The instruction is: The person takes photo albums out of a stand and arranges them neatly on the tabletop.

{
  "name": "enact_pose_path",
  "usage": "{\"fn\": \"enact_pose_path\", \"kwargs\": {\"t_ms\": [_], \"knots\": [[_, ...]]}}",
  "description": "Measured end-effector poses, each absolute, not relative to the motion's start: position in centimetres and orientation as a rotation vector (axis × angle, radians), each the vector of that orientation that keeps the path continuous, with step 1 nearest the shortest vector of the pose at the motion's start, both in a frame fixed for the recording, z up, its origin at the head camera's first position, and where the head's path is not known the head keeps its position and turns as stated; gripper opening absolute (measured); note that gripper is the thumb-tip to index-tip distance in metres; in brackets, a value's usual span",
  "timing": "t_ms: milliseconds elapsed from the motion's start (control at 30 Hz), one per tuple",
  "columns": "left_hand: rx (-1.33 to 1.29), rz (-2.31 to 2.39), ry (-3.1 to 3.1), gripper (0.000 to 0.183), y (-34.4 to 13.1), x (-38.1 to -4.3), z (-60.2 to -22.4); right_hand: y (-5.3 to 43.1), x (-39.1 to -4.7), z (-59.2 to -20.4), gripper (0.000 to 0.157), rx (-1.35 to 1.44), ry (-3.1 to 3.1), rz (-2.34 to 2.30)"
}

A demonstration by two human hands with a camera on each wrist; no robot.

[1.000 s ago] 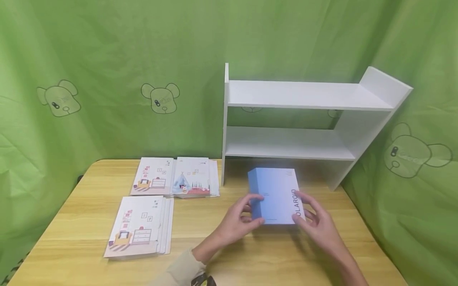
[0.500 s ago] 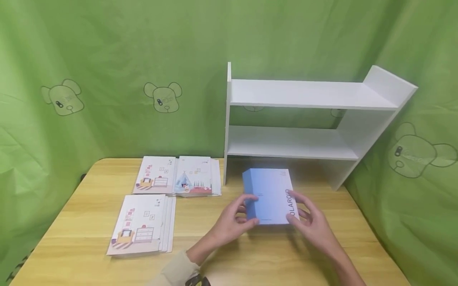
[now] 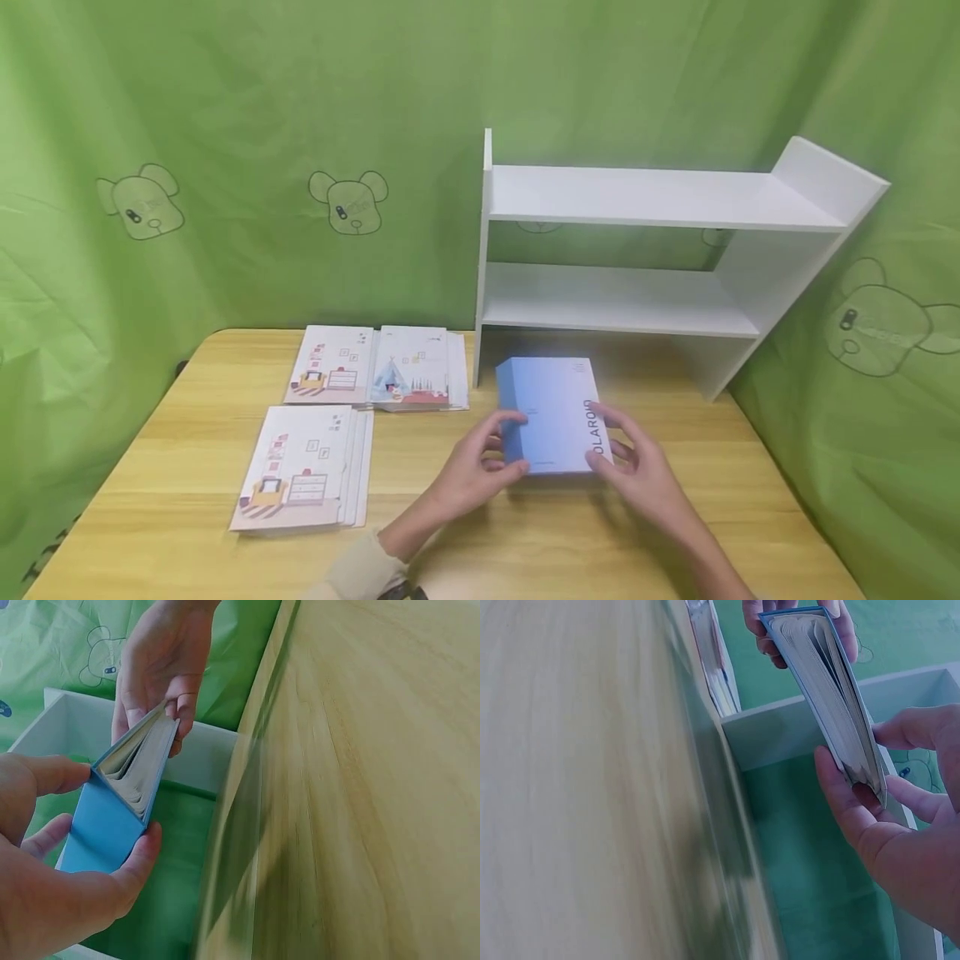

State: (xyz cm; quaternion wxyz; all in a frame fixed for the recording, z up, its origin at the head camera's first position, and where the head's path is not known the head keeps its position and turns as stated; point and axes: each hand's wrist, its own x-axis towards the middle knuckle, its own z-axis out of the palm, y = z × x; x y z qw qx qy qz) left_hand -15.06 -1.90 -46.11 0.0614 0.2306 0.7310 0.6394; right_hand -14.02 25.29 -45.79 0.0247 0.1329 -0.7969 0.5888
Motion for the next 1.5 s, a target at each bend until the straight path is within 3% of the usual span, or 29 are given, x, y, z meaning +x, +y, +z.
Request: {"fn": "enact_pose_path", "kwargs": {"t_ms": [667, 1333, 1500], "knots": [[0.559, 1.978, 2.159, 0.064, -4.5, -14.4, -46.5, 22.4, -14.0, -46.1, 0.073, 0.382, -2.5, 1.936], [0.507, 2.02, 2.143, 0.069, -7.1, -14.3, -46.4, 20.3, -14.6, -46.7, 0.069, 0.512, -2.442, 2.042], [0.479, 2.024, 2.133, 0.07, -7.7, -14.3, -46.6, 19.9, -15.1, -46.9, 0.06, 0.577, -2.442, 1.977]]}}
